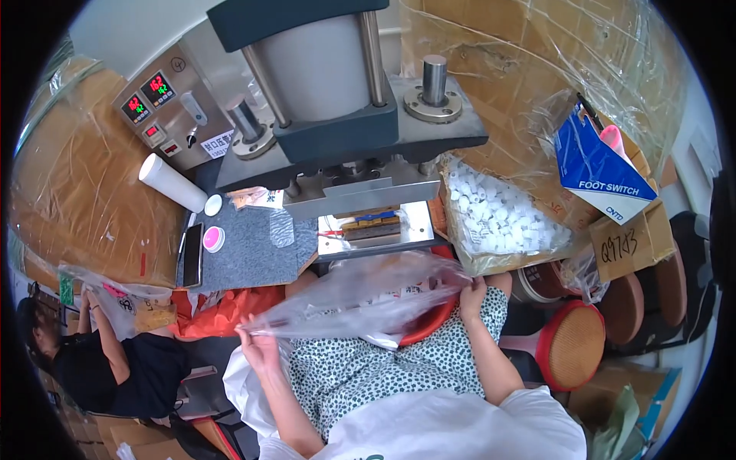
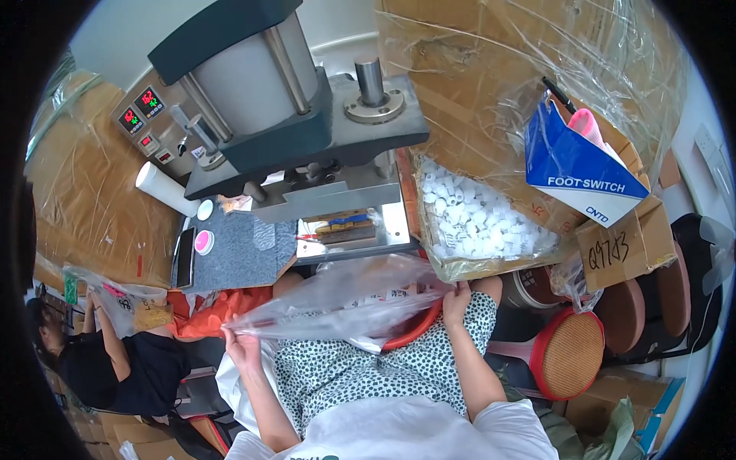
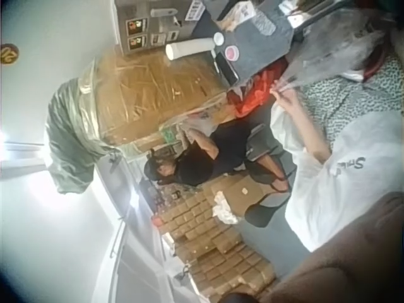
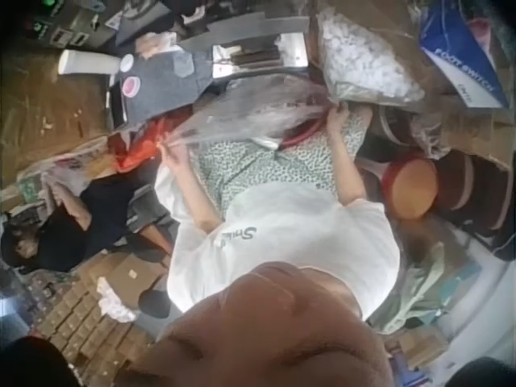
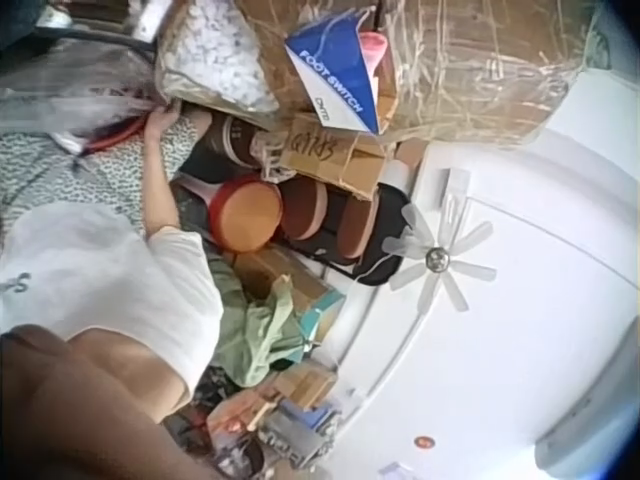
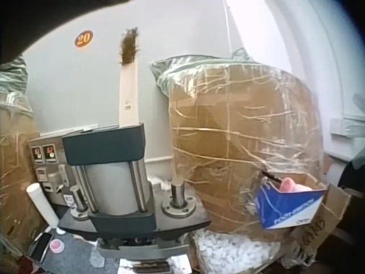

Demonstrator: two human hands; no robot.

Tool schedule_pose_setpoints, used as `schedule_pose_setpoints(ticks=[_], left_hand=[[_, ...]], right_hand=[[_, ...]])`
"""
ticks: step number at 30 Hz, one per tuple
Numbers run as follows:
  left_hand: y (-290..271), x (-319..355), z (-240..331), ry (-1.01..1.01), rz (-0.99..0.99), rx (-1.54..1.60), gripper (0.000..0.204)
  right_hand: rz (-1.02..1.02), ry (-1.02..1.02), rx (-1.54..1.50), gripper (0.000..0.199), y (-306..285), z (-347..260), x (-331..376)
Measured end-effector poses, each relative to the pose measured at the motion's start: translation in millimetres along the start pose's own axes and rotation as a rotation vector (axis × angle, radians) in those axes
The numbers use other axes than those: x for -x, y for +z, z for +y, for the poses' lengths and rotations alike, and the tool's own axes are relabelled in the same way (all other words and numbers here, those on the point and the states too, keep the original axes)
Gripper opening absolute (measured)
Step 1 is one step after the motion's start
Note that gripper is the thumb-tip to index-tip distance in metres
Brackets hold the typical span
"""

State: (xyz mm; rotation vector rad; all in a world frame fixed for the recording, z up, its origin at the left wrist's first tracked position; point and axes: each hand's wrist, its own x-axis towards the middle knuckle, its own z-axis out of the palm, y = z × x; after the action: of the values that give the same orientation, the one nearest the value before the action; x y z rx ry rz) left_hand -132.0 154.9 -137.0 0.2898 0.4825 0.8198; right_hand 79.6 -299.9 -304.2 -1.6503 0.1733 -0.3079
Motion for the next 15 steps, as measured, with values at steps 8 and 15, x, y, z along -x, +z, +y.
schedule_pose_setpoints(ticks=[8, 15], left_hand=[[67, 99, -154, 0.417, -1.226, -1.721, 0.081], [28, 66, -219, 0.098, -1.211, -1.66, 0.078]], right_hand=[[-0.594, -0.425, 0.116, 0.004, 36, -177, 81], [-1.058, -0.386, -0.042, 0.01, 46, -204, 51]])
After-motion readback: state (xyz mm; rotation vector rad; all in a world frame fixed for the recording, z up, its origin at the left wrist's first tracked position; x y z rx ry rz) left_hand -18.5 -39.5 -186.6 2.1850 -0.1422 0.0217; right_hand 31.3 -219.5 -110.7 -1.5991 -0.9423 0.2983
